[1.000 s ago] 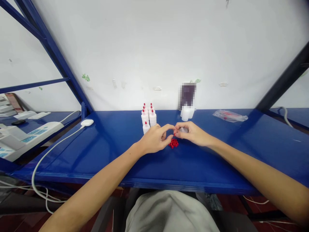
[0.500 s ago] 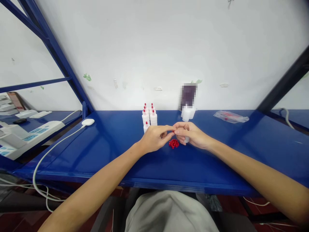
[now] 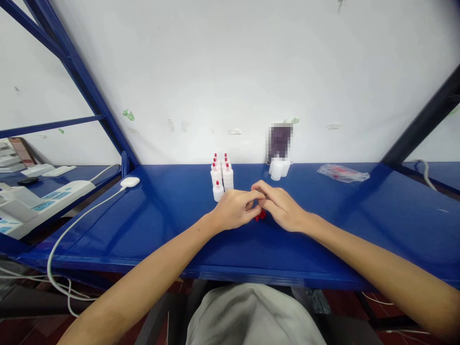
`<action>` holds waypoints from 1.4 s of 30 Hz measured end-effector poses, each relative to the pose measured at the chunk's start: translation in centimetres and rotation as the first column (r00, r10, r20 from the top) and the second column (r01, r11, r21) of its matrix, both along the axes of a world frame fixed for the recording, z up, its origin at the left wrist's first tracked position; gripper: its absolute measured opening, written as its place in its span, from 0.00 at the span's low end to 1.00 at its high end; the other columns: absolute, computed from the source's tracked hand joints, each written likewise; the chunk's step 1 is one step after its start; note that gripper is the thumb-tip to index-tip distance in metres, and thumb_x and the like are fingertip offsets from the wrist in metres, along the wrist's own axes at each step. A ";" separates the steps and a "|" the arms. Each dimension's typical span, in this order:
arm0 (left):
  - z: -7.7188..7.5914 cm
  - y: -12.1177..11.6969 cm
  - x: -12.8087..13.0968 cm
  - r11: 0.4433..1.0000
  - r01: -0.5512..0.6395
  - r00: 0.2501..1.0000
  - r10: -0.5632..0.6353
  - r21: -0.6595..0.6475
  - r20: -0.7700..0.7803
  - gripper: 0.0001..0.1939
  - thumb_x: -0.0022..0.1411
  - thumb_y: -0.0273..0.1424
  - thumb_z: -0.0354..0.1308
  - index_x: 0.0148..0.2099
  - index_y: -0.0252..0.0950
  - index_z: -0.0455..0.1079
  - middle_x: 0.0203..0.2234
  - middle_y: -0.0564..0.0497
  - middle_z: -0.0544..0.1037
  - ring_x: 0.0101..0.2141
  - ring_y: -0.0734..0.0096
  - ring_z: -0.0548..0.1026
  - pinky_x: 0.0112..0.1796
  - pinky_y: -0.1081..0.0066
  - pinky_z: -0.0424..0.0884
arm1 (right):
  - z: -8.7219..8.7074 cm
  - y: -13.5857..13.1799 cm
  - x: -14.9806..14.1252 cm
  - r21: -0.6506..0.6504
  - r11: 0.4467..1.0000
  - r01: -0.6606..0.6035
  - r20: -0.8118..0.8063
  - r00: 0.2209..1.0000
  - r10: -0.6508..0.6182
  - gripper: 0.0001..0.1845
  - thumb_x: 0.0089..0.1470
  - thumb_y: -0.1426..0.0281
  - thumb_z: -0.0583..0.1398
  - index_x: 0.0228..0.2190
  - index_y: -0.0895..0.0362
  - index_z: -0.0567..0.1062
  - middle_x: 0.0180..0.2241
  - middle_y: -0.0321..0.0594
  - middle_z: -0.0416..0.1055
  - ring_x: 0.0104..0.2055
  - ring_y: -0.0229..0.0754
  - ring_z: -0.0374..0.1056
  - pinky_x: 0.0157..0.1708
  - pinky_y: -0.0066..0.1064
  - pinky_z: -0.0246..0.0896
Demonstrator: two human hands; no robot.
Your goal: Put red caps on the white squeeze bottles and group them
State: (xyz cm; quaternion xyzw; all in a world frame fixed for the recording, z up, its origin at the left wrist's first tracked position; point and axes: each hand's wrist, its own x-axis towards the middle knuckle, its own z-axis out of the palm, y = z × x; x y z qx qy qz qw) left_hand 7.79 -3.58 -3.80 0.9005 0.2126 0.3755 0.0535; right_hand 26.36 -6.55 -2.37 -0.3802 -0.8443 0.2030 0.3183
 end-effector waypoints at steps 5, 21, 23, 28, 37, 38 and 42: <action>-0.1 0.1 0.0 1.000 -0.027 0.998 0.027 -0.002 -0.053 0.08 0.62 0.29 0.54 0.42 0.36 0.73 0.18 0.58 0.71 0.20 0.79 0.68 0.25 0.78 0.61 | 0.1 -0.1 0.1 0.031 0.997 -0.066 0.019 0.998 0.066 0.11 0.61 0.74 0.45 0.42 0.52 0.62 0.32 0.37 0.69 0.33 0.44 0.65 0.35 0.35 0.57; 2.2 2.2 -4.2 0.973 -0.231 0.970 0.228 0.024 0.089 0.08 0.66 0.35 0.51 0.40 0.36 0.66 0.18 0.58 0.67 0.19 0.80 0.64 0.25 0.77 0.59 | -0.5 1.5 1.3 0.060 0.993 0.106 -0.087 0.991 -0.101 0.15 0.62 0.65 0.52 0.50 0.53 0.63 0.36 0.39 0.68 0.36 0.44 0.65 0.39 0.36 0.59; 3.1 3.1 -6.1 0.954 -0.300 0.953 0.298 0.028 0.056 0.08 0.65 0.35 0.53 0.38 0.36 0.66 0.17 0.59 0.65 0.19 0.79 0.63 0.26 0.77 0.59 | -1.0 2.3 1.8 0.092 0.982 0.163 -0.108 0.982 -0.153 0.17 0.56 0.72 0.53 0.48 0.54 0.64 0.38 0.40 0.68 0.38 0.44 0.65 0.40 0.37 0.60; 4.1 4.0 -8.6 0.915 -0.402 0.914 0.402 0.018 -0.056 0.08 0.63 0.35 0.53 0.36 0.36 0.67 0.16 0.59 0.64 0.18 0.78 0.62 0.25 0.76 0.57 | -1.6 4.3 3.0 0.135 0.931 0.338 -0.239 0.923 -0.300 0.15 0.49 0.75 0.54 0.40 0.55 0.70 0.41 0.44 0.69 0.44 0.47 0.68 0.47 0.43 0.62; 4.3 3.9 -7.9 0.868 -0.495 0.843 0.486 0.019 -0.233 0.10 0.61 0.38 0.53 0.36 0.37 0.68 0.19 0.56 0.70 0.20 0.74 0.65 0.26 0.72 0.54 | 0.0 5.1 4.8 0.102 0.823 0.559 -0.490 0.748 -0.448 0.10 0.50 0.62 0.64 0.32 0.56 0.80 0.45 0.46 0.71 0.46 0.49 0.71 0.45 0.41 0.71; 4.3 3.9 -7.9 0.863 -0.504 0.837 0.493 0.017 -0.238 0.10 0.62 0.39 0.53 0.36 0.37 0.69 0.19 0.56 0.71 0.20 0.74 0.65 0.26 0.72 0.54 | 0.3 5.2 5.1 0.127 0.800 0.586 -0.493 0.737 -0.462 0.11 0.50 0.62 0.65 0.33 0.56 0.80 0.44 0.46 0.72 0.45 0.48 0.71 0.45 0.41 0.71; 4.3 3.9 -7.9 0.862 -0.506 0.830 0.496 0.032 -0.255 0.14 0.64 0.40 0.49 0.34 0.37 0.69 0.21 0.53 0.72 0.20 0.73 0.66 0.26 0.71 0.53 | 1.4 6.6 6.8 0.136 0.745 0.653 -0.512 0.690 -0.512 0.14 0.52 0.60 0.63 0.36 0.56 0.80 0.44 0.49 0.75 0.42 0.49 0.73 0.41 0.41 0.72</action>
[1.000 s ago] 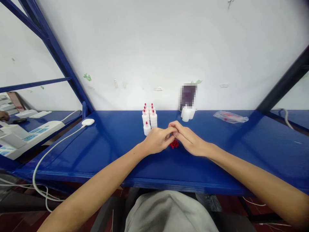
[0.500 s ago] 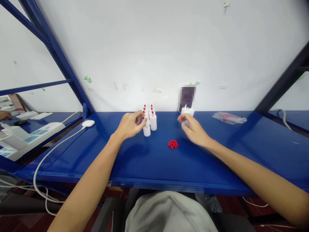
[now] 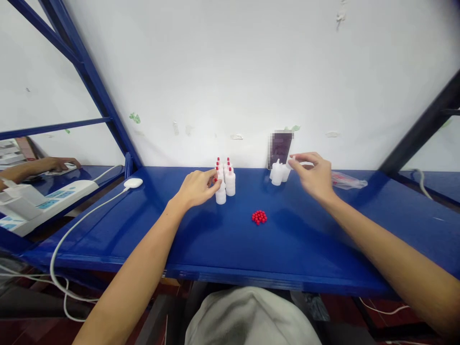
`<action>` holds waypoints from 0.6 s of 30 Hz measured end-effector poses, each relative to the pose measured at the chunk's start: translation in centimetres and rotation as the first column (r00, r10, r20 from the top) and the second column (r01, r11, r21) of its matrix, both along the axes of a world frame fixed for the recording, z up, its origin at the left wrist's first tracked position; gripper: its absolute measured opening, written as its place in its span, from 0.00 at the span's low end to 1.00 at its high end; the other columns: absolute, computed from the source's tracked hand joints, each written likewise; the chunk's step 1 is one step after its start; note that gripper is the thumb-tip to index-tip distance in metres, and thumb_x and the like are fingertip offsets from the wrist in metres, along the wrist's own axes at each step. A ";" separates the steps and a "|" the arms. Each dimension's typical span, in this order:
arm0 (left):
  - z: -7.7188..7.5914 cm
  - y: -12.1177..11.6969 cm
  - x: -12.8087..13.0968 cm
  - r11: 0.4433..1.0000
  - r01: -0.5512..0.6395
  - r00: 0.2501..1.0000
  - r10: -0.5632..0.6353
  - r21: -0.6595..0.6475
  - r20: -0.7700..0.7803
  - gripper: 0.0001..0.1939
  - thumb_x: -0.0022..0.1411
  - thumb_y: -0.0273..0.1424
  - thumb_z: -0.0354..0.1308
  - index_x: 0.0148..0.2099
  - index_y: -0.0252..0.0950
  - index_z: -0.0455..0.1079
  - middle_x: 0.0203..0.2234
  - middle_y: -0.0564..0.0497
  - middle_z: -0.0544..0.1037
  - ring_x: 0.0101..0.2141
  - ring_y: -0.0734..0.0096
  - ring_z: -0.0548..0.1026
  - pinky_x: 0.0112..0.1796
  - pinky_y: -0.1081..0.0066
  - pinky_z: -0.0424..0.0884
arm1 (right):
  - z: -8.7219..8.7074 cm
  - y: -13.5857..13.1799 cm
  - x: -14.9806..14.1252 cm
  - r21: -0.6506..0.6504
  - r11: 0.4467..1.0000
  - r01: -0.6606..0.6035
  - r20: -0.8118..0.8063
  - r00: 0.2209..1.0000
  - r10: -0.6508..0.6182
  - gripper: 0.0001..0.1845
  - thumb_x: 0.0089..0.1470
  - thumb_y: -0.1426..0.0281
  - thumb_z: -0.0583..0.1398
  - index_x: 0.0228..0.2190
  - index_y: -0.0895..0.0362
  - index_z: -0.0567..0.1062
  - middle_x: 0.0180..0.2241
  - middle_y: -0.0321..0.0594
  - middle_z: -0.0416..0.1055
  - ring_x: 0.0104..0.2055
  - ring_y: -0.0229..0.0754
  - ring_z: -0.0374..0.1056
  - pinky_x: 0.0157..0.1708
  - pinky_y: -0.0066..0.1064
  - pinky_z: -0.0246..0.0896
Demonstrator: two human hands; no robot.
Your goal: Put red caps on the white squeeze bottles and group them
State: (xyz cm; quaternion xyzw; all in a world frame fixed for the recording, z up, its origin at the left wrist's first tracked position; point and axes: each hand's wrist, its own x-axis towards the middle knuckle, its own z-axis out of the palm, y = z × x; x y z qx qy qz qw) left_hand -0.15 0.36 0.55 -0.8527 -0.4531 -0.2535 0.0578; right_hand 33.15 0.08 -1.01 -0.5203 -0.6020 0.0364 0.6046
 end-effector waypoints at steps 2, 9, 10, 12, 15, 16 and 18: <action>-0.1 0.0 0.0 1.000 0.002 1.000 -0.002 0.001 -0.011 0.14 0.65 0.41 0.49 0.34 0.37 0.68 0.22 0.53 0.73 0.20 0.72 0.66 0.26 0.71 0.53 | 0.4 1.0 0.8 -0.023 0.999 0.022 -0.014 1.000 -0.022 0.14 0.52 0.60 0.63 0.37 0.57 0.79 0.44 0.49 0.76 0.42 0.50 0.74 0.39 0.40 0.71; -0.4 0.2 0.0 1.000 0.001 0.999 0.000 -0.022 0.034 0.13 0.65 0.42 0.50 0.36 0.38 0.67 0.21 0.54 0.73 0.21 0.70 0.69 0.26 0.71 0.55 | 0.5 3.6 1.3 -0.192 0.978 0.083 0.126 0.990 -0.059 0.11 0.50 0.63 0.63 0.32 0.57 0.79 0.35 0.47 0.80 0.36 0.50 0.75 0.39 0.39 0.67; -0.4 0.2 -0.1 1.000 0.004 0.999 -0.003 -0.025 0.041 0.13 0.64 0.42 0.51 0.36 0.38 0.67 0.21 0.54 0.73 0.21 0.71 0.69 0.26 0.71 0.55 | 0.5 3.8 1.2 -0.197 0.976 0.092 0.155 0.986 -0.062 0.10 0.50 0.64 0.63 0.32 0.57 0.79 0.35 0.47 0.80 0.35 0.50 0.75 0.38 0.39 0.66; -0.3 0.1 0.0 1.000 0.014 0.998 -0.013 -0.019 0.060 0.13 0.65 0.42 0.51 0.36 0.38 0.67 0.20 0.55 0.72 0.21 0.72 0.68 0.26 0.72 0.55 | 0.3 4.2 0.9 -0.201 0.973 0.109 0.215 0.974 -0.065 0.10 0.50 0.64 0.62 0.33 0.57 0.80 0.35 0.46 0.80 0.34 0.48 0.75 0.38 0.38 0.65; -0.3 -0.2 0.3 0.997 0.040 0.988 -0.049 0.063 0.144 0.12 0.66 0.40 0.51 0.38 0.37 0.67 0.18 0.57 0.69 0.20 0.75 0.66 0.26 0.73 0.57 | -0.1 4.4 0.7 -0.224 0.966 0.128 0.298 0.953 -0.057 0.10 0.51 0.65 0.61 0.33 0.57 0.80 0.36 0.44 0.80 0.33 0.47 0.74 0.39 0.38 0.64; -0.3 -0.3 0.4 0.992 0.055 0.981 -0.074 0.111 0.179 0.11 0.67 0.39 0.50 0.39 0.37 0.67 0.18 0.58 0.67 0.20 0.75 0.65 0.27 0.74 0.57 | -0.2 4.4 0.7 -0.237 0.963 0.126 0.312 0.949 -0.048 0.11 0.51 0.65 0.61 0.34 0.57 0.80 0.36 0.44 0.80 0.32 0.47 0.74 0.39 0.38 0.64; -0.4 -0.7 1.0 0.974 0.100 0.962 -0.147 0.205 0.231 0.10 0.68 0.37 0.50 0.40 0.36 0.67 0.18 0.58 0.66 0.21 0.77 0.64 0.27 0.75 0.58 | -0.4 4.1 0.6 -0.258 0.961 0.103 0.323 0.946 -0.015 0.13 0.51 0.63 0.61 0.35 0.58 0.80 0.36 0.44 0.80 0.31 0.46 0.73 0.37 0.38 0.63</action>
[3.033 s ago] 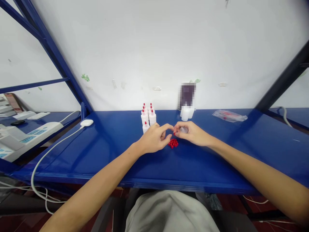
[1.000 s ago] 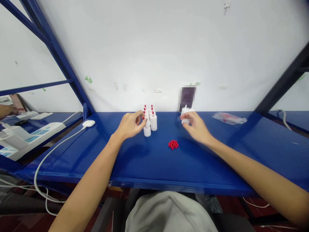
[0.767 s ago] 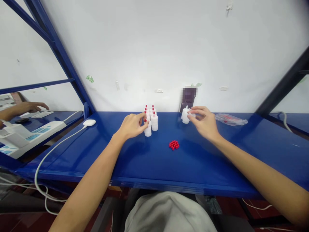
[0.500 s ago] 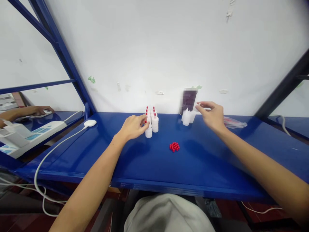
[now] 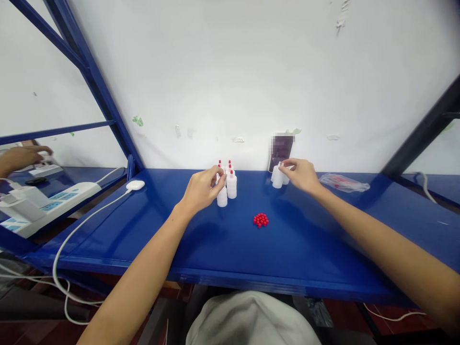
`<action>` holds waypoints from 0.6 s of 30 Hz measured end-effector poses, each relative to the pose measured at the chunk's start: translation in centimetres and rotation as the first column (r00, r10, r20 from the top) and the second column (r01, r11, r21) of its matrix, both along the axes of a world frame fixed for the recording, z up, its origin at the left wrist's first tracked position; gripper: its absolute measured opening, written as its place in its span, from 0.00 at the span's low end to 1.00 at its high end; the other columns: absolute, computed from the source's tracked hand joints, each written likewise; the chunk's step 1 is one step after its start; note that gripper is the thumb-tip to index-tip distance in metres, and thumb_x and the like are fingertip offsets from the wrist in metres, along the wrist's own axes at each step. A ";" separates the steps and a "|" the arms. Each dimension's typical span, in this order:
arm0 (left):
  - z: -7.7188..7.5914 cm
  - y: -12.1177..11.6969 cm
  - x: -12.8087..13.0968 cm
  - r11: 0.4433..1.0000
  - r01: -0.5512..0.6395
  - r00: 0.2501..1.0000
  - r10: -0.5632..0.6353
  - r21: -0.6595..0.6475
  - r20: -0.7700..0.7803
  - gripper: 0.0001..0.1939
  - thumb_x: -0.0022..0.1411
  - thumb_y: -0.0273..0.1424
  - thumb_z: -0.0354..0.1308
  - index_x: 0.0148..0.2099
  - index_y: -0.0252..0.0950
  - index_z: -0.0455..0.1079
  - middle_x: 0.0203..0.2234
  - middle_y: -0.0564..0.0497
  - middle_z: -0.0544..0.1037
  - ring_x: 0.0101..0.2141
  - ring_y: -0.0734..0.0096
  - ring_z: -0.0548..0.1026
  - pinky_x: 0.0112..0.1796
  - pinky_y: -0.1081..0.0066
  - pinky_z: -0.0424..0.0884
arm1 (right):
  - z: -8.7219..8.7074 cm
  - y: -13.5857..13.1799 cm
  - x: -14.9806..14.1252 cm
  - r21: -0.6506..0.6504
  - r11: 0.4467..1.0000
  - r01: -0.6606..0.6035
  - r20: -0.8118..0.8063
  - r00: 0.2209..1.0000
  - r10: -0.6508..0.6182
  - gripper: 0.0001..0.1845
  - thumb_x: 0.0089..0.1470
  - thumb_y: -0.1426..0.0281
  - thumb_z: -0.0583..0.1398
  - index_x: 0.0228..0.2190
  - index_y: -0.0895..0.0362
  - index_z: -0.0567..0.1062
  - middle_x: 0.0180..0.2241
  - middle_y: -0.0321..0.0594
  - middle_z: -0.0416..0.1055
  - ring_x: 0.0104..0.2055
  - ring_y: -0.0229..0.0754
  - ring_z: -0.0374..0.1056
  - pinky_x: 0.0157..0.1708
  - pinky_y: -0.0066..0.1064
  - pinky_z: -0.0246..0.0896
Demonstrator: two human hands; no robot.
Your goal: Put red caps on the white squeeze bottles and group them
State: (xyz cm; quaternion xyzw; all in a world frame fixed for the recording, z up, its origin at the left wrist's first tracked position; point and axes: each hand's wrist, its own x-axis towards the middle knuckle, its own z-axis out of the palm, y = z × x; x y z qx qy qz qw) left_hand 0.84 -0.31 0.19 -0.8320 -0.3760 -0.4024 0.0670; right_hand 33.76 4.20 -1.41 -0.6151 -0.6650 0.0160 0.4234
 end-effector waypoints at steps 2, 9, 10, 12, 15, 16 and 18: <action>-0.2 -0.5 0.8 0.996 0.086 0.996 -0.086 0.029 0.010 0.11 0.69 0.36 0.48 0.40 0.36 0.68 0.19 0.57 0.68 0.21 0.78 0.64 0.28 0.75 0.59 | -0.1 -0.6 -0.2 -0.008 0.999 -0.039 0.002 0.999 0.039 0.14 0.52 0.62 0.60 0.36 0.58 0.80 0.36 0.45 0.79 0.30 0.45 0.72 0.36 0.37 0.63; -2.2 -2.2 4.6 0.902 0.279 0.898 -0.367 -0.328 -0.243 0.15 0.71 0.38 0.47 0.48 0.36 0.71 0.23 0.54 0.75 0.24 0.74 0.71 0.29 0.75 0.63 | -1.0 -2.9 -2.3 -0.083 0.948 -0.308 -0.243 0.929 0.280 0.12 0.51 0.63 0.60 0.33 0.57 0.79 0.37 0.43 0.76 0.37 0.45 0.70 0.40 0.36 0.62; -2.6 -2.2 4.9 0.892 0.275 0.880 -0.384 -0.360 -0.280 0.15 0.72 0.37 0.46 0.51 0.36 0.70 0.27 0.52 0.77 0.27 0.72 0.74 0.31 0.74 0.65 | -1.4 -3.1 -2.7 -0.099 0.922 -0.374 -0.359 0.878 0.317 0.12 0.51 0.63 0.60 0.32 0.57 0.78 0.36 0.43 0.76 0.38 0.45 0.70 0.40 0.36 0.63; -3.3 -2.1 5.4 0.883 0.267 0.851 -0.404 -0.386 -0.337 0.16 0.72 0.34 0.44 0.56 0.37 0.66 0.36 0.48 0.79 0.35 0.68 0.77 0.37 0.72 0.68 | -2.2 -3.3 -3.6 -0.122 0.858 -0.499 -0.595 0.729 0.339 0.12 0.50 0.62 0.60 0.33 0.57 0.77 0.34 0.43 0.77 0.37 0.46 0.71 0.39 0.36 0.64; -3.9 -1.9 5.6 0.886 0.258 0.825 -0.410 -0.385 -0.389 0.18 0.73 0.32 0.41 0.59 0.39 0.65 0.41 0.47 0.77 0.40 0.66 0.76 0.41 0.70 0.69 | -3.1 -3.6 -4.5 -0.124 0.783 -0.610 -0.753 0.571 0.326 0.13 0.50 0.62 0.60 0.34 0.58 0.77 0.28 0.42 0.76 0.33 0.45 0.72 0.35 0.35 0.65; -4.0 -1.8 5.6 0.888 0.257 0.817 -0.411 -0.382 -0.406 0.19 0.73 0.32 0.41 0.59 0.40 0.65 0.41 0.47 0.75 0.39 0.66 0.76 0.40 0.70 0.69 | -3.3 -3.7 -4.7 -0.128 0.775 -0.619 -0.749 0.573 0.334 0.13 0.50 0.62 0.60 0.34 0.58 0.77 0.26 0.41 0.75 0.32 0.44 0.71 0.33 0.33 0.64; -3.9 -1.8 5.5 0.889 0.258 0.798 -0.417 -0.379 -0.435 0.20 0.73 0.32 0.40 0.60 0.43 0.65 0.40 0.48 0.73 0.38 0.68 0.75 0.39 0.71 0.69 | -3.5 -4.0 -4.9 -0.154 0.785 -0.601 -0.701 0.626 0.342 0.13 0.49 0.62 0.60 0.31 0.59 0.78 0.25 0.40 0.74 0.29 0.42 0.69 0.29 0.31 0.61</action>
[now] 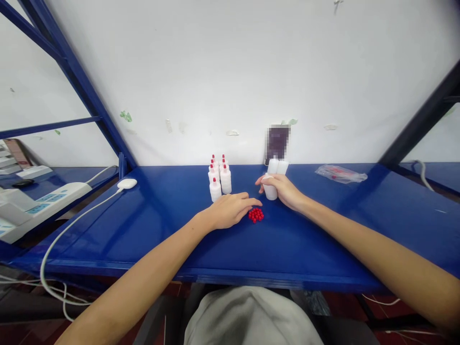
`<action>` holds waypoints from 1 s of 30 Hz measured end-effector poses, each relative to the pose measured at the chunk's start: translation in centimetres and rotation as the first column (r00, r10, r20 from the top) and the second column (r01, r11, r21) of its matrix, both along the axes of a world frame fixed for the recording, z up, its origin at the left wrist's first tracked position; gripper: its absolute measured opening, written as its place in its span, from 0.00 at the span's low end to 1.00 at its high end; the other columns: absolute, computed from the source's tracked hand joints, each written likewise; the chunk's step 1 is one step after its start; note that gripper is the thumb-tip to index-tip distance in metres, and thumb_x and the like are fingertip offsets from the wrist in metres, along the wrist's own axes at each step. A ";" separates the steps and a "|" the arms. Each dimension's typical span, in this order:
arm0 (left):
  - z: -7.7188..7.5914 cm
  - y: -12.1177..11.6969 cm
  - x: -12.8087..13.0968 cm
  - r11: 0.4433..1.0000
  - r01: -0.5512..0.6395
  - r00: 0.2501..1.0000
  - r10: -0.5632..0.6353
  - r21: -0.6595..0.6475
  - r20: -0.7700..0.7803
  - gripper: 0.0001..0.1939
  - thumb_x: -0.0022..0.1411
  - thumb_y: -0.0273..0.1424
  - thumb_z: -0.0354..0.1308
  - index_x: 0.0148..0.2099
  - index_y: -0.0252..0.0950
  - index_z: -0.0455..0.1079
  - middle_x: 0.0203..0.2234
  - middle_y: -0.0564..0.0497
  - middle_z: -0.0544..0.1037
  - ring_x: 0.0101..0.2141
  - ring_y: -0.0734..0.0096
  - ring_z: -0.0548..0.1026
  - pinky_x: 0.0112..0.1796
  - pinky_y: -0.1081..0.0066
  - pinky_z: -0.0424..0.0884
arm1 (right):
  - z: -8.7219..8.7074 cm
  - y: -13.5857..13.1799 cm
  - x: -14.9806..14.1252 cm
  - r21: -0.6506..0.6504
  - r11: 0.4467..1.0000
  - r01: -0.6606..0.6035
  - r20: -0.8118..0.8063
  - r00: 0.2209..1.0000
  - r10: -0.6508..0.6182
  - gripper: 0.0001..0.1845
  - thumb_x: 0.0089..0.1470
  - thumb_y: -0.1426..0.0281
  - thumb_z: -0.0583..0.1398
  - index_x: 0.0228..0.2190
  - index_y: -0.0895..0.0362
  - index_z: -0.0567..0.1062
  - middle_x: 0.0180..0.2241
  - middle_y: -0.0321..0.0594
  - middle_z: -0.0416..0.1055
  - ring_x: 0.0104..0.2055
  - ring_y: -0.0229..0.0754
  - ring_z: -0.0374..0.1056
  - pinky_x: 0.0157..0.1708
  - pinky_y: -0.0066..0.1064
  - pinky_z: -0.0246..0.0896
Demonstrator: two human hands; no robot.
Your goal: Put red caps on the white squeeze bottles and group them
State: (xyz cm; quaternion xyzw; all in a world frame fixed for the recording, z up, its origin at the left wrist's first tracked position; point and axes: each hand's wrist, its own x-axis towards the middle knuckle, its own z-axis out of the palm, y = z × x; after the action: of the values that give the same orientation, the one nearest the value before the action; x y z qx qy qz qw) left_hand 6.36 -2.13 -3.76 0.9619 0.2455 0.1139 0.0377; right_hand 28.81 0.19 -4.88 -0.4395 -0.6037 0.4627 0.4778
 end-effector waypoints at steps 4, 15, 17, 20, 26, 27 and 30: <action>0.2 0.0 -0.1 0.999 0.029 1.000 -0.029 -0.019 -0.004 0.20 0.73 0.32 0.40 0.60 0.43 0.66 0.42 0.48 0.71 0.37 0.70 0.74 0.39 0.72 0.69 | 0.3 -0.8 -0.3 0.054 0.998 0.031 0.125 0.991 -0.038 0.13 0.48 0.61 0.60 0.26 0.59 0.76 0.26 0.41 0.75 0.30 0.42 0.70 0.30 0.31 0.61; 0.0 0.2 0.2 0.999 0.013 0.999 -0.012 -0.030 0.035 0.15 0.72 0.33 0.45 0.54 0.40 0.70 0.39 0.49 0.72 0.37 0.69 0.73 0.40 0.70 0.69 | 0.7 -1.9 -0.6 0.242 0.970 -0.025 0.284 0.958 -0.046 0.09 0.53 0.67 0.54 0.36 0.56 0.71 0.22 0.33 0.68 0.25 0.38 0.65 0.29 0.31 0.63; 0.0 0.3 0.2 1.000 0.016 0.999 -0.015 -0.027 0.051 0.14 0.72 0.33 0.46 0.52 0.39 0.70 0.38 0.49 0.72 0.36 0.69 0.73 0.39 0.70 0.68 | 0.7 -1.9 -0.4 0.280 0.959 -0.044 0.350 0.935 -0.060 0.11 0.54 0.67 0.55 0.39 0.56 0.71 0.24 0.33 0.69 0.26 0.38 0.66 0.30 0.31 0.62; -0.1 0.5 0.2 0.999 0.025 0.997 -0.022 -0.041 0.075 0.12 0.71 0.33 0.48 0.50 0.38 0.70 0.37 0.49 0.72 0.36 0.69 0.72 0.39 0.71 0.68 | 0.6 -1.9 -0.2 0.339 0.939 -0.053 0.453 0.884 -0.114 0.12 0.55 0.66 0.56 0.41 0.54 0.72 0.29 0.34 0.71 0.27 0.39 0.67 0.32 0.31 0.61; -0.6 0.9 0.4 0.996 0.022 0.986 -0.008 -0.082 0.164 0.09 0.70 0.31 0.49 0.46 0.37 0.69 0.34 0.50 0.73 0.34 0.70 0.72 0.38 0.71 0.67 | 0.8 -2.3 -0.1 0.399 0.912 -0.098 0.591 0.788 -0.173 0.12 0.58 0.66 0.54 0.43 0.53 0.73 0.30 0.34 0.73 0.29 0.40 0.66 0.33 0.31 0.57; -0.6 0.9 0.4 0.997 0.013 0.979 0.003 -0.079 0.202 0.08 0.70 0.31 0.49 0.46 0.37 0.69 0.33 0.50 0.73 0.33 0.71 0.71 0.37 0.71 0.67 | 0.9 -2.5 -0.1 0.406 0.907 -0.115 0.615 0.769 -0.178 0.12 0.58 0.66 0.53 0.42 0.53 0.73 0.30 0.34 0.73 0.29 0.40 0.66 0.33 0.31 0.56; -0.6 0.7 0.5 0.997 -0.048 0.927 0.070 -0.067 0.370 0.10 0.70 0.33 0.49 0.47 0.36 0.69 0.30 0.52 0.72 0.29 0.73 0.69 0.34 0.73 0.66 | 1.3 -2.9 -0.4 0.414 0.896 -0.160 0.681 0.707 -0.188 0.09 0.58 0.66 0.53 0.37 0.54 0.72 0.29 0.35 0.72 0.29 0.40 0.65 0.32 0.30 0.53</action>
State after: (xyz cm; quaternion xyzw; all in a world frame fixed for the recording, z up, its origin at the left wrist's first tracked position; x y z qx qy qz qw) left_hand 6.87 -1.39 -4.33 0.9137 0.2658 0.2879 0.1074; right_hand 28.43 -2.71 -3.56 -0.4665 -0.8253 0.1050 0.3006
